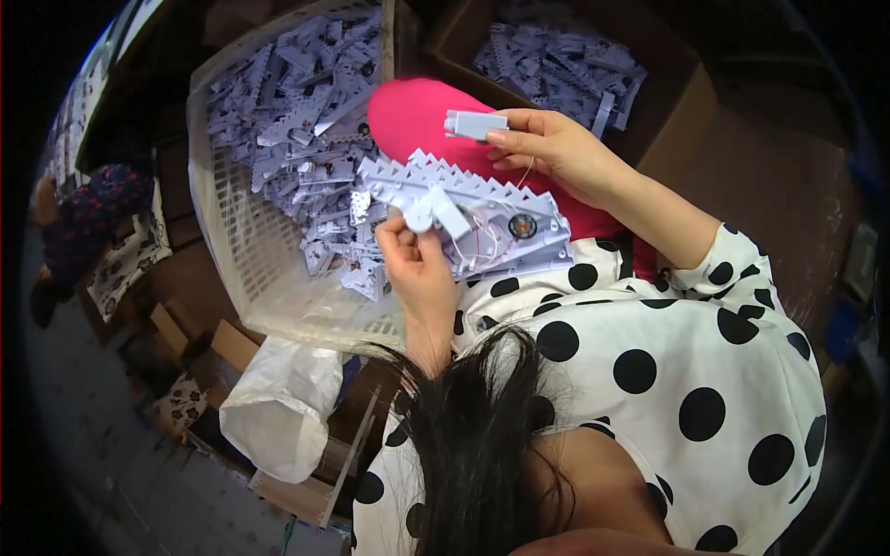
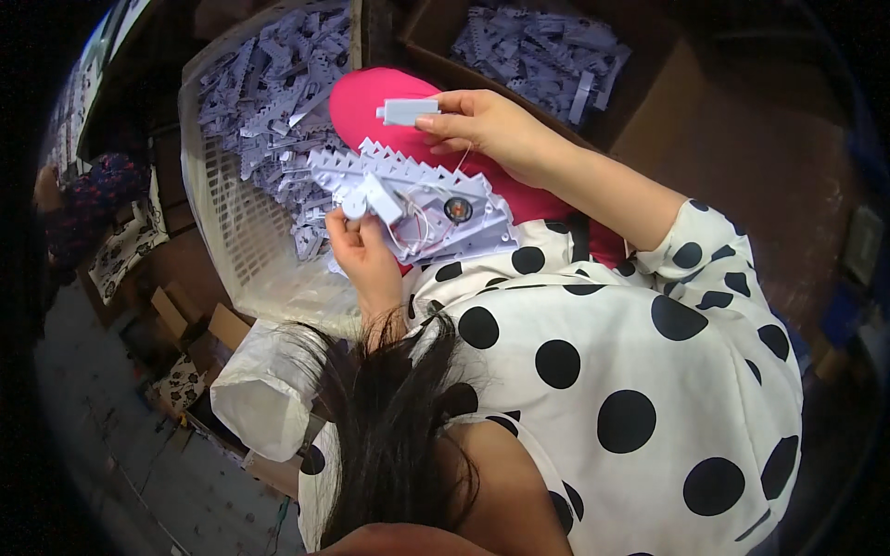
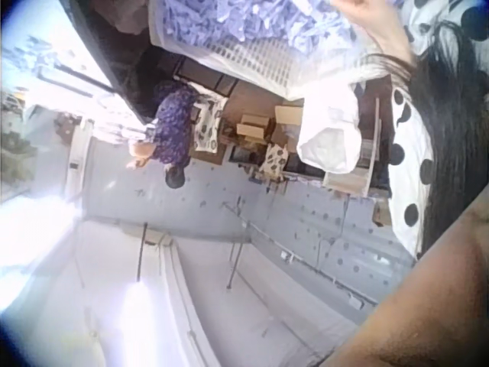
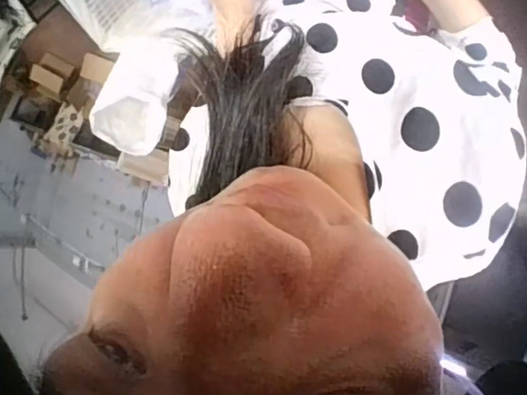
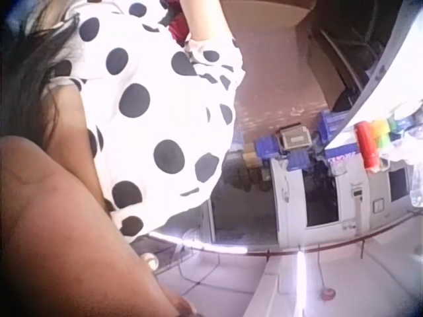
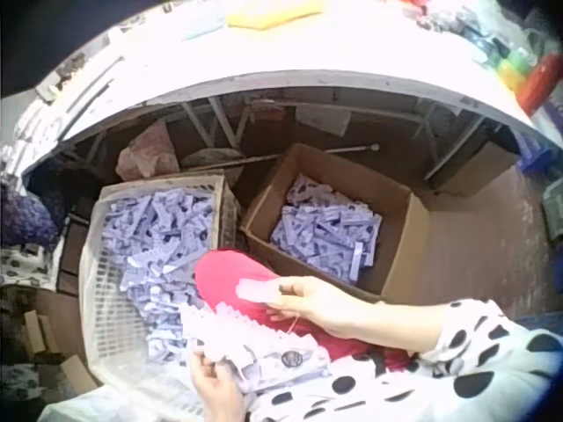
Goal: The person assembles toy gun components by taking plastic casing halves and electronic parts from bins and fitting them together by hand.
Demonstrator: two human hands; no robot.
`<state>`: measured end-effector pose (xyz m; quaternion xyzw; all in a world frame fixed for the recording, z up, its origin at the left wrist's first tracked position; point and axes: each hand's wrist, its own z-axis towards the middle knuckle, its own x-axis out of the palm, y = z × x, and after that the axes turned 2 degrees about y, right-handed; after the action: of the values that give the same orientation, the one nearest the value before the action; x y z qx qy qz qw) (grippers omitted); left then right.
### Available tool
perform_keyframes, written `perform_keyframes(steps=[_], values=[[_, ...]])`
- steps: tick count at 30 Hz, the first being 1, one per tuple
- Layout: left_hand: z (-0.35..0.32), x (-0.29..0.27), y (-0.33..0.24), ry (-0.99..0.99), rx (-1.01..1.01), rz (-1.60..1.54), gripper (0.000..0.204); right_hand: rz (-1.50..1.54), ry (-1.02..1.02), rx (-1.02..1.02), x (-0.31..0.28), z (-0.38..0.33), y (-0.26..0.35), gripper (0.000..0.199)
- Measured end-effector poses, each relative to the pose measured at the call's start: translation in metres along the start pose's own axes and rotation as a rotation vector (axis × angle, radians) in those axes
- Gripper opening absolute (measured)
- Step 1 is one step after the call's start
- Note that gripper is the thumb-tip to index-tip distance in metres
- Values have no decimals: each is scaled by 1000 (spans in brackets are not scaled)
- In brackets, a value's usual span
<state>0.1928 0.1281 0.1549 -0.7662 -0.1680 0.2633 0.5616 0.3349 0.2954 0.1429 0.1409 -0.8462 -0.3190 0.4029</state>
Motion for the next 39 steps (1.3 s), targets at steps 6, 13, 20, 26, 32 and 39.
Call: perform_keyframes(steps=[6,13,20,26,32,39], values=[[-17,-14,-3,-3,129,260,23,-399,27,-144,5,-9,9,36],[-27,-22,16,118,53,93,36,-676,83,36,18,-15,14,29],[-30,-23,10,167,-61,-46,37,-1299,337,-348,13,-30,11,23],[-11,-9,9,245,-96,193,31,-1427,627,-448,-3,-30,26,34],[2,2,-6,44,-189,-260,27,-932,162,-271,-20,-35,38,40],[11,-7,20,261,-503,-669,30,-704,192,-98,20,-47,-16,46]])
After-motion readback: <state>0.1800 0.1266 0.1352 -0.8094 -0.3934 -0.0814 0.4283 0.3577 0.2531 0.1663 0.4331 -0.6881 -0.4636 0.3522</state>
